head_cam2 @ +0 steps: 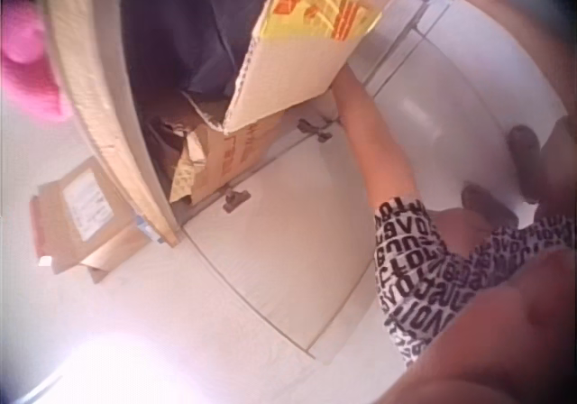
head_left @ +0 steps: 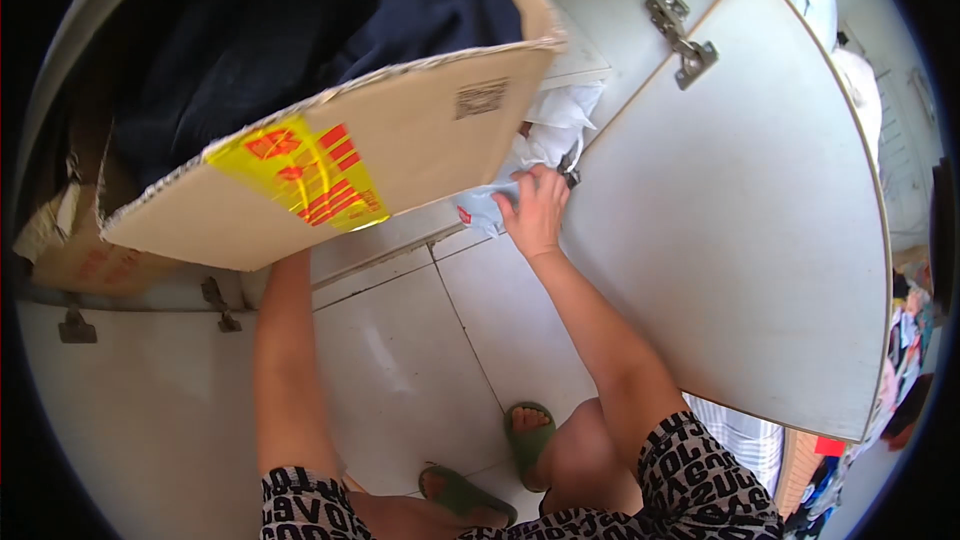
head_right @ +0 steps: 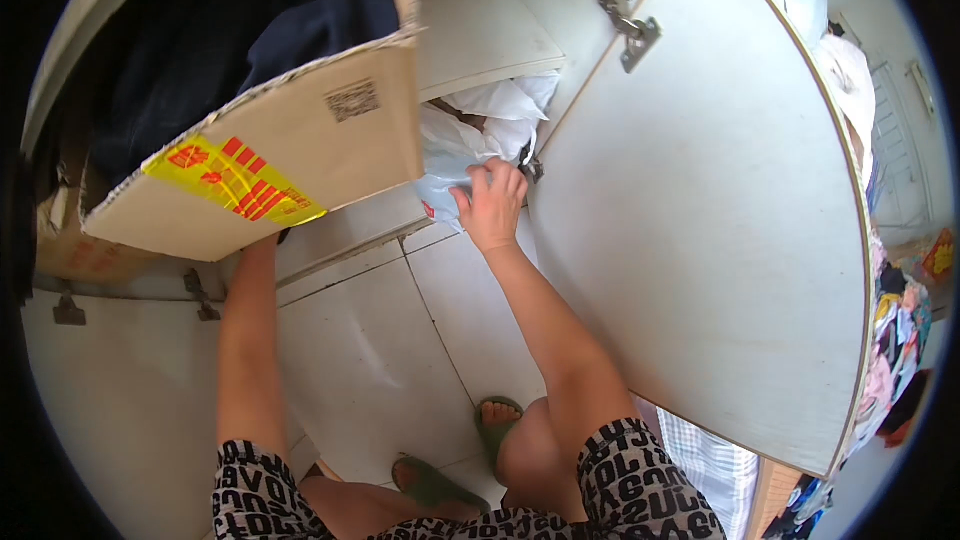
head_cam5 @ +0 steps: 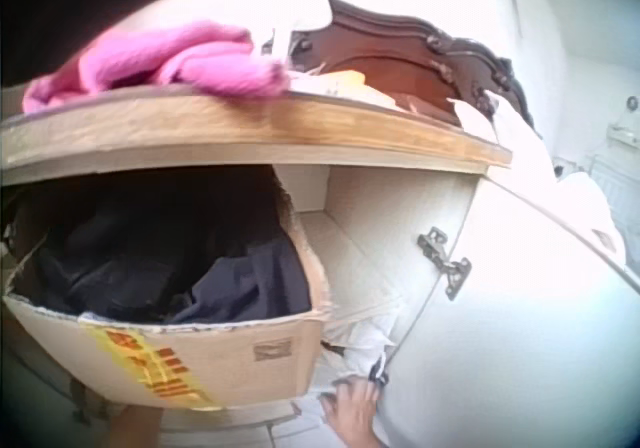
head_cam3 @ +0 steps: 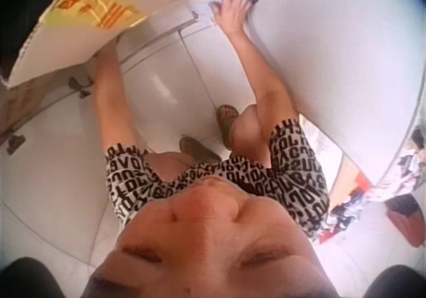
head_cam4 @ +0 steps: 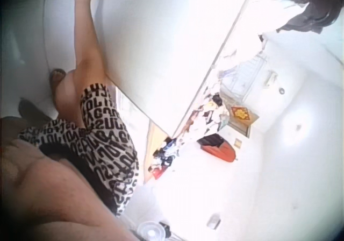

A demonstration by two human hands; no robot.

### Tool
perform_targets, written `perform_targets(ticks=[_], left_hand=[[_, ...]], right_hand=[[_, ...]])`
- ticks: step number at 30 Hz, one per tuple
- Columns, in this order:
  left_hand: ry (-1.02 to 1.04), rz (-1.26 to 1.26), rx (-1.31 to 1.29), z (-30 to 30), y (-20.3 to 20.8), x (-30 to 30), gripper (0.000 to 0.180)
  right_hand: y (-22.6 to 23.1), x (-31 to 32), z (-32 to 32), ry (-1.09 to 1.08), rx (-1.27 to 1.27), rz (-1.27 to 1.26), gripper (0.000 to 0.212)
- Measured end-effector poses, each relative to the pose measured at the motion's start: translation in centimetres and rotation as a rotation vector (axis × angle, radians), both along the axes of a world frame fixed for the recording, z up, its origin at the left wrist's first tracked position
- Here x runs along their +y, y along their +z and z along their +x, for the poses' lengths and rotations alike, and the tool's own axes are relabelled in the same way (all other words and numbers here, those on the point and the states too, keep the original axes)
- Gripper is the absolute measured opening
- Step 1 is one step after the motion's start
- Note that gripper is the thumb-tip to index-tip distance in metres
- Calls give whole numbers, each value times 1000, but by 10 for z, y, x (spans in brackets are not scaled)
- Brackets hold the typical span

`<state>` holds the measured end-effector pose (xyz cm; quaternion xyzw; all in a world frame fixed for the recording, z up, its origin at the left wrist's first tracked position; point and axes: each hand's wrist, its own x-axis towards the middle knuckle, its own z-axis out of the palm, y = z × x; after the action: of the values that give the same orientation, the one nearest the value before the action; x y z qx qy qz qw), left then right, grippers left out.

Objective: The person picks up individual items of clothing from a pile on a bed, folds them by hand, and places them into a storage bin; the person also sorts through small items and plastic bags in a cabinet.

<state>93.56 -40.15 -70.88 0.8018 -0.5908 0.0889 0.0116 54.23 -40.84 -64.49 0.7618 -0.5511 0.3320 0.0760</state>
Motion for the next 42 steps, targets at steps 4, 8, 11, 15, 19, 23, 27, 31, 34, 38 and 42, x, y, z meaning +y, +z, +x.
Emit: perform_targets(ticks=[4,8,11,15,19,23,27,31,34,38,42], left_hand=[[-176,241,129,-60,45,39,48],[-318,878,637,-82,104,84,42],[-406,424,837,-119,117,85,45],[-294,35,762,-122,131,90,52],[-132,-341,1096,-222,125,36,60],[244,66,987,-114,54,97,43],[197,8,854,-117,65,166,35],[132,-184,989,-105,61,191,29],[298,-199,1053,-122,114,201,31],[320,-310,853,-114,101,218,34],[356,-444,775,-104,102,225,30]], right_hand=[[-22,-17,-2,-483,-443,-22,84],[-37,-6,11,-349,-1514,937,67],[-92,-13,-13,-345,-1278,1155,43],[-87,34,74,10,-439,1078,34],[-176,67,48,132,-51,87,31],[-58,162,135,787,77,1619,23],[52,195,140,1141,660,1730,23],[108,150,125,1418,148,1541,28],[78,128,110,1052,6,1212,21],[37,93,90,337,808,927,26],[61,56,57,86,664,1024,39]])
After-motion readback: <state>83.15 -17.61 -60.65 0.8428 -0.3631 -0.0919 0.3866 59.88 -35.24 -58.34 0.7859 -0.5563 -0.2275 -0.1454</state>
